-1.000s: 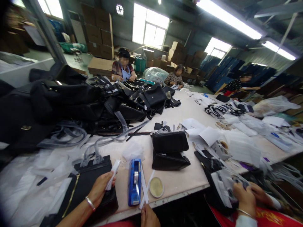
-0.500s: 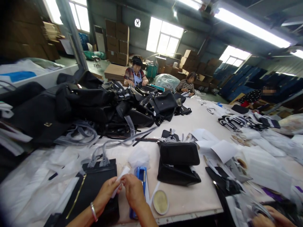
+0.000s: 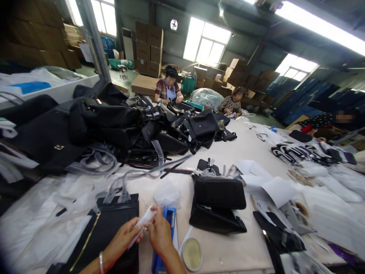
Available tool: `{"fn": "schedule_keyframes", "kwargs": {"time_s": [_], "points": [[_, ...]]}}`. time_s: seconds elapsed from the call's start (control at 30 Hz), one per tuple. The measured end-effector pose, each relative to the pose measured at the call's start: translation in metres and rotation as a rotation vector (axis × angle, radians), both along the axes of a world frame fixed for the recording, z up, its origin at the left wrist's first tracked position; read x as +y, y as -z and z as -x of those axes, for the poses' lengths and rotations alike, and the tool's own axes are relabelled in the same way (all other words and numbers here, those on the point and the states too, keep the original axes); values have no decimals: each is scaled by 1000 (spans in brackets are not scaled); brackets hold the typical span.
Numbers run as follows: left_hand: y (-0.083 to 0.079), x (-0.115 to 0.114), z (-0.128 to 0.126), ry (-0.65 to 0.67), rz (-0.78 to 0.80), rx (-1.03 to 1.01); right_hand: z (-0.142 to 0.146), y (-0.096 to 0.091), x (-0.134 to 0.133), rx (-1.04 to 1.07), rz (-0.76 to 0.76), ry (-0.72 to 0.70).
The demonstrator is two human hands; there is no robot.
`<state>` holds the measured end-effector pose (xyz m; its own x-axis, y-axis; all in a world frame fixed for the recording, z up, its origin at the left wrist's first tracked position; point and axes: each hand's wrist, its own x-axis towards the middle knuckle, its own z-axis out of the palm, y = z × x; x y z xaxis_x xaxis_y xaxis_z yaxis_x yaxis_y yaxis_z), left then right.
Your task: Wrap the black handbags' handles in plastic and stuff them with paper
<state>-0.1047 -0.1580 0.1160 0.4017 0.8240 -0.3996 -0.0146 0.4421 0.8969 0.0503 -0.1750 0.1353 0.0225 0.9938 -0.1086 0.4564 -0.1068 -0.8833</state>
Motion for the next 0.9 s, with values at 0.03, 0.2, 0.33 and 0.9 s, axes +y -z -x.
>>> {"fn": "schedule_keyframes", "kwargs": {"time_s": [0.03, 0.2, 0.33, 0.9], "points": [[-1, 1, -1, 12, -25, 34, -1, 0, 1, 29, 4, 0], [10, 8, -9, 5, -13, 172, -4, 6, 4, 107, 6, -12], [27, 6, -11, -87, 134, 70, 1, 19, 3, 21, -20, 17], [23, 24, 20, 44, 894, -584, 0, 65, 32, -512, -390, -536]]}}
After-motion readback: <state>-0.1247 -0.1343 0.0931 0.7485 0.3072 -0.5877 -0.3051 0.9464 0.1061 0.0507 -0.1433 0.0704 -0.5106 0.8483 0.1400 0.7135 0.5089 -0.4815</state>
